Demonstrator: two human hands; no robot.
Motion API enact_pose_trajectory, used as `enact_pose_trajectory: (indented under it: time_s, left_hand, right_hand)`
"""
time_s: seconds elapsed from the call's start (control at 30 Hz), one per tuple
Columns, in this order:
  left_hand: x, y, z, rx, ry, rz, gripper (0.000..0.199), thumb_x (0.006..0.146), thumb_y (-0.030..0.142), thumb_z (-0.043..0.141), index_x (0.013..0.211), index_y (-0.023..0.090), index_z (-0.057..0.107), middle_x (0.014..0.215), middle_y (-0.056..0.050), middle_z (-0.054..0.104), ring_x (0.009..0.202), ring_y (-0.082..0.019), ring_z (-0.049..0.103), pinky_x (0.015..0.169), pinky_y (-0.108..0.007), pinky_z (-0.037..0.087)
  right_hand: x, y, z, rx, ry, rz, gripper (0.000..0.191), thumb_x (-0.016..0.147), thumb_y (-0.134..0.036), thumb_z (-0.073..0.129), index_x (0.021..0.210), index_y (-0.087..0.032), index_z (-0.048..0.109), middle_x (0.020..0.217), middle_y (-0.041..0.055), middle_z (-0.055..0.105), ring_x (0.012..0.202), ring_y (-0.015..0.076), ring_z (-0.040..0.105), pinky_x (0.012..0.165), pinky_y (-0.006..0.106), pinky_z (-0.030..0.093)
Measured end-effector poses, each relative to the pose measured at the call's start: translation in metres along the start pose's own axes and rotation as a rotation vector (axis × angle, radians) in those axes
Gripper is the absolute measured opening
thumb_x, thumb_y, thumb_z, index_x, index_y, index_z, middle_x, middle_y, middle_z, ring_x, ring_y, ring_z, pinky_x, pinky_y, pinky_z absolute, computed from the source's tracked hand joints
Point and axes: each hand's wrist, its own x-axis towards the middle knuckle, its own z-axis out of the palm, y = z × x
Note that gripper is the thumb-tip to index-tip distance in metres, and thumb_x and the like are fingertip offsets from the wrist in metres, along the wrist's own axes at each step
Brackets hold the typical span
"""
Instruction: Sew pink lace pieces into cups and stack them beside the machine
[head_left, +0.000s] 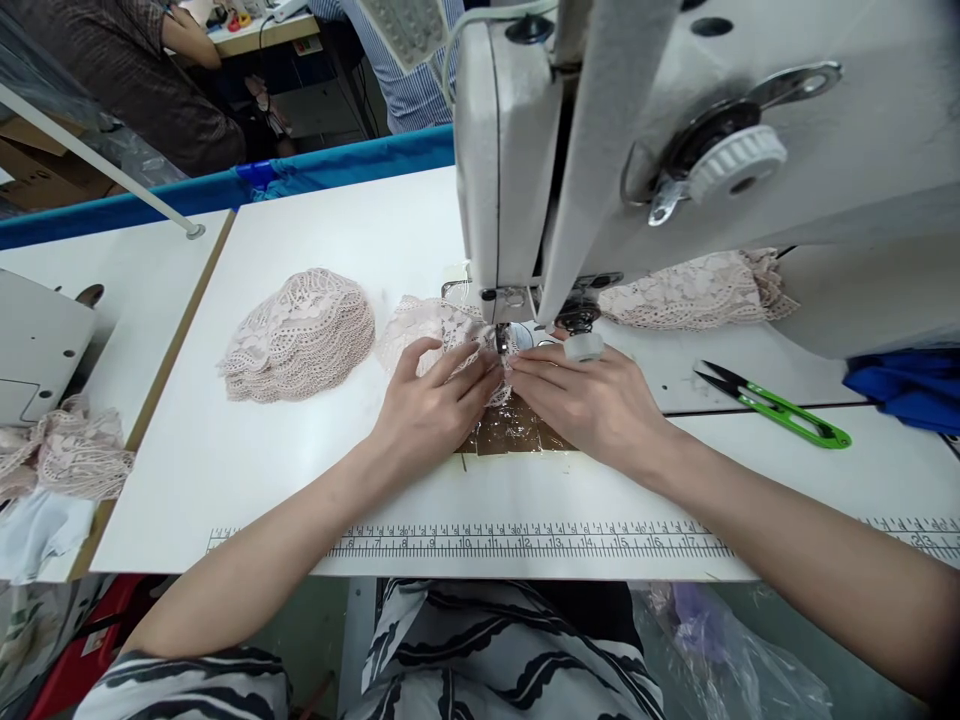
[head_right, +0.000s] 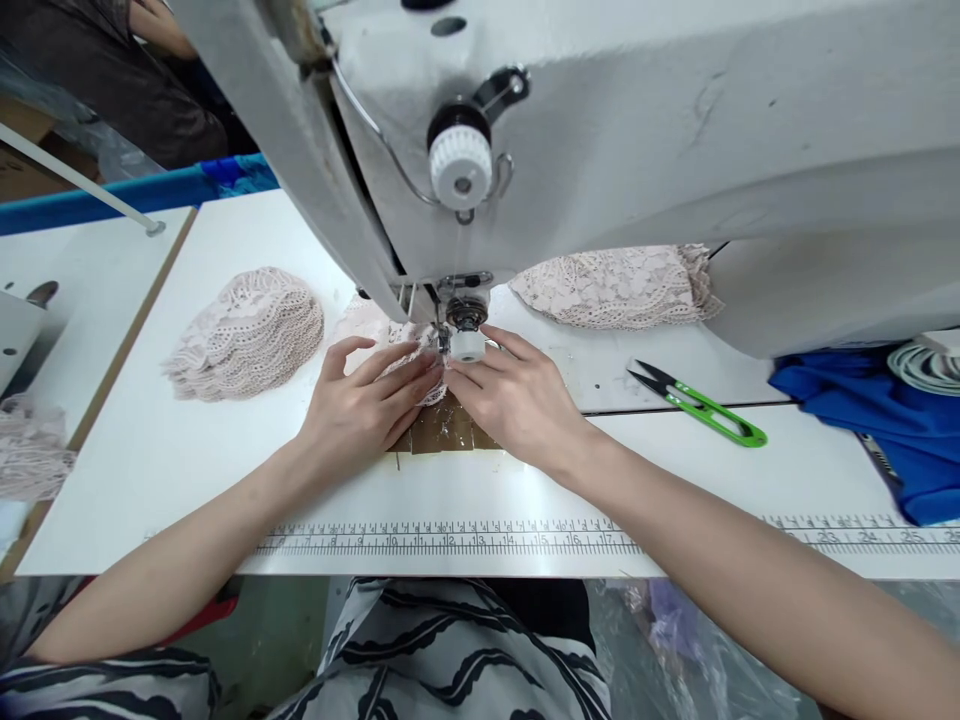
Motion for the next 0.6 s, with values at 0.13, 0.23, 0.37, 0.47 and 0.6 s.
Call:
enact_pose_trajectory:
  time_s: [0.13, 0.23, 0.37, 0.47, 0.6]
  left_hand:
    - [-0.0027, 0.0046, -0.0030, -0.005, 0.006, -0.002, 0.031, 0.097, 0.011, 0.055, 0.124, 0.023, 0.066, 0.122, -0.005, 0.072, 0.118, -0.023, 0.065, 0.102, -0.045, 0.039]
    - [-0.0025, 0.0038, -0.0022, -0.017, 0.004, -0.005, 0.030, 0.096, 0.012, 0.056, 0.123, 0.020, 0.066, 0.122, -0.007, 0.072, 0.117, -0.025, 0.065, 0.101, -0.047, 0.039]
    - [-0.0008, -0.0003, 0.0014, -0.006, 0.021, -0.004, 0.029, 0.097, 0.012, 0.054, 0.123, 0.020, 0.066, 0.122, -0.007, 0.072, 0.116, -0.025, 0.066, 0.101, -0.048, 0.040]
    - [0.0003, -0.0025, 0.0017, -0.009, 0.019, -0.028, 0.030, 0.098, 0.013, 0.054, 0.124, 0.023, 0.065, 0.123, -0.006, 0.072, 0.115, -0.025, 0.067, 0.102, -0.049, 0.040]
    - [-0.0007, -0.0002, -0.0036, 0.042, 0.019, 0.031, 0.030, 0.098, 0.012, 0.053, 0.124, 0.022, 0.064, 0.125, -0.005, 0.070, 0.118, -0.022, 0.066, 0.102, -0.047, 0.040]
  right_hand:
    - [-0.0017, -0.0006, -0.0003, 0.032, 0.015, -0.002, 0.025, 0.091, -0.005, 0.056, 0.101, -0.018, 0.076, 0.105, 0.0045, 0.078, 0.087, 0.0192, 0.073, 0.092, 0.039, 0.054]
    - [-0.0020, -0.0010, -0.0003, -0.012, 0.023, -0.006, 0.025, 0.093, -0.006, 0.055, 0.100, -0.018, 0.076, 0.104, 0.0030, 0.078, 0.084, 0.0178, 0.072, 0.089, 0.036, 0.054]
    - [-0.0008, -0.0010, 0.0003, -0.039, 0.009, 0.000, 0.023, 0.094, -0.009, 0.055, 0.103, -0.016, 0.075, 0.102, 0.0033, 0.078, 0.085, 0.0183, 0.072, 0.088, 0.036, 0.053]
    - [-0.0003, -0.0011, 0.0006, -0.028, -0.015, 0.019, 0.024, 0.096, -0.013, 0.053, 0.105, -0.017, 0.075, 0.102, 0.0040, 0.078, 0.089, 0.0196, 0.071, 0.090, 0.038, 0.052]
    - [-0.0015, -0.0017, -0.0011, 0.019, 0.017, 0.036, 0.023, 0.097, -0.016, 0.054, 0.104, -0.018, 0.076, 0.104, 0.0039, 0.078, 0.087, 0.0192, 0.071, 0.091, 0.039, 0.051]
